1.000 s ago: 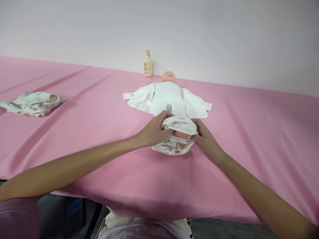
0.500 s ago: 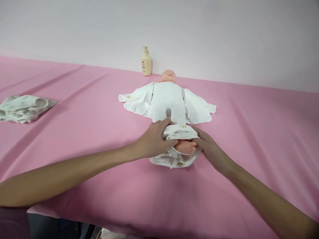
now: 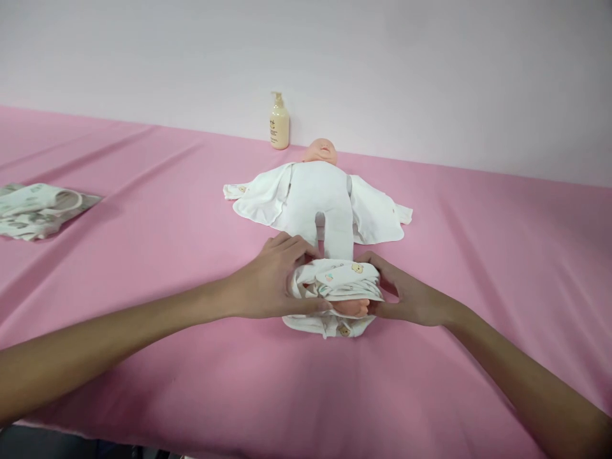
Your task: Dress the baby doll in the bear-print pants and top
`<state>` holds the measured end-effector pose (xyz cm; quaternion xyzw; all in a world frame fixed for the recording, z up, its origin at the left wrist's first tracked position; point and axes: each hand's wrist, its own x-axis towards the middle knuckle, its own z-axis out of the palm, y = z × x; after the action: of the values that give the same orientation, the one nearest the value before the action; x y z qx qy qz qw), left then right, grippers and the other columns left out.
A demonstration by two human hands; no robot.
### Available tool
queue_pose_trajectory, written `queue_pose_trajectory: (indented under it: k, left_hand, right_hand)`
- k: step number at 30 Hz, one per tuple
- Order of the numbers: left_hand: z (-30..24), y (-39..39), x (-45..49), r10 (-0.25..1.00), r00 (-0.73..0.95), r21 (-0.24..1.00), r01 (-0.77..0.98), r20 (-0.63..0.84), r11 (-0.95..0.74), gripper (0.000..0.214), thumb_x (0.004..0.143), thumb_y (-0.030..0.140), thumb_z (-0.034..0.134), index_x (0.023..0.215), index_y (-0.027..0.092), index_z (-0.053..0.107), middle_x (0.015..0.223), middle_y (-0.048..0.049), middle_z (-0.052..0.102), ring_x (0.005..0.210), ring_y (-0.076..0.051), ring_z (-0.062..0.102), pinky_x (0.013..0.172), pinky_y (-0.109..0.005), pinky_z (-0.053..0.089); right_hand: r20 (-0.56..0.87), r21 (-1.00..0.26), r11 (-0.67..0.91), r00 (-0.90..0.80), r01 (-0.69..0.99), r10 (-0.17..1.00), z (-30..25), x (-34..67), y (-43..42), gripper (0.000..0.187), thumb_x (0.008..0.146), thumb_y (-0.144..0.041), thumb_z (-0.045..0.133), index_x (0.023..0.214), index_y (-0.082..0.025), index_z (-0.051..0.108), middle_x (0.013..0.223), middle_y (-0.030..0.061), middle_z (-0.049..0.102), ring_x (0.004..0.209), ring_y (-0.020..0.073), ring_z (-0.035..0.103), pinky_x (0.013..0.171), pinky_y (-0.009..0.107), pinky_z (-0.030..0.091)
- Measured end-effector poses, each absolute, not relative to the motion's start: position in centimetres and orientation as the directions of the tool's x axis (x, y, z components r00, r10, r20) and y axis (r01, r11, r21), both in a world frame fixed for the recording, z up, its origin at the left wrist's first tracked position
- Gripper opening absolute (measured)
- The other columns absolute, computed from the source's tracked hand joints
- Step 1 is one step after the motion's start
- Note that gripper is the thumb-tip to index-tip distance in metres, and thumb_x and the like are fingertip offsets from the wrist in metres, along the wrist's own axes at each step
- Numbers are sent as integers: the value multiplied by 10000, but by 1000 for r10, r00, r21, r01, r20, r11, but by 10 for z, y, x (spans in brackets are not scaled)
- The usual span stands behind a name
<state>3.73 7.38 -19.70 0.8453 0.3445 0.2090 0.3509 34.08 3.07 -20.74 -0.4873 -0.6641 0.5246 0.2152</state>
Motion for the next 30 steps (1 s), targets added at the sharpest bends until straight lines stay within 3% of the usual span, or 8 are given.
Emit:
queue_pose_trajectory:
  k: [4,7,11,15,21,25,28,30]
  left_hand:
    - [-196,75,12,706,708,794,411,31,-447,398,906,611,749,1042,248,661,1058,-63,645,1031,-273,563,881,-402,499]
    - [-201,81,6,650,760,843,352,-4,-407,344,976,575,681,1013,234,658,1065,-58,626,977,-237,558,835,-362,490]
    - [-212,89,7,696,714,947,271,-78,-172,372,1031,587,604,1052,216,618,1002,-34,613,897,-197,567,769,-317,482]
    - [-223,91,6,736,663,976,218,-135,-17,412,1042,623,575,1035,212,592,1025,-26,621,999,-211,600,871,-333,517]
    - [-222,87,4,709,670,965,256,-220,58,408,1055,648,537,1157,262,620,1257,-52,685,1235,-248,615,1017,-355,532]
    - [-215,81,9,671,705,970,226,-228,91,416,1065,608,539,1338,303,610,1422,-74,647,1381,-273,567,1067,-375,532]
    - [-213,77,11,667,721,978,201,-188,59,446,1029,581,617,1389,317,610,1385,-85,657,1385,-306,563,1060,-420,544]
    - [-214,77,11,688,706,980,197,-167,35,405,1028,607,601,1308,317,643,1266,-77,690,1294,-299,607,1012,-415,560]
  right_hand:
    - [-238,-966,-163,-436,203,868,-203,340,41,475,924,-659,683,1196,-274,739,1191,75,755,1131,322,693,981,467,563]
    - [-248,-969,-233,-327,83,912,-203,331,51,410,979,-643,613,1098,-291,787,1221,62,772,1220,340,682,1059,480,536]
    - [-287,-956,-292,-198,1,937,-208,316,58,311,957,-530,707,1077,-249,763,1260,63,759,1231,332,675,1031,446,561]
    - [-309,-949,-315,-120,-32,943,-220,307,51,351,928,-543,760,1112,-247,716,1219,66,756,1136,306,701,940,414,596]
    - [-300,-946,-307,-75,-106,951,-234,308,43,325,944,-545,768,1136,-336,609,1080,-10,718,951,210,690,773,318,589]
    - [-313,-925,-335,-140,-178,939,-236,308,43,338,953,-572,740,1117,-330,570,1083,3,698,989,225,691,827,345,601]
    - [-310,-925,-339,-174,-170,935,-237,307,42,355,945,-578,743,1118,-318,574,1101,14,704,984,231,698,822,352,599]
    - [-303,-932,-333,-192,-146,933,-236,309,41,367,923,-559,780,1111,-321,573,1058,0,709,920,219,696,763,336,585]
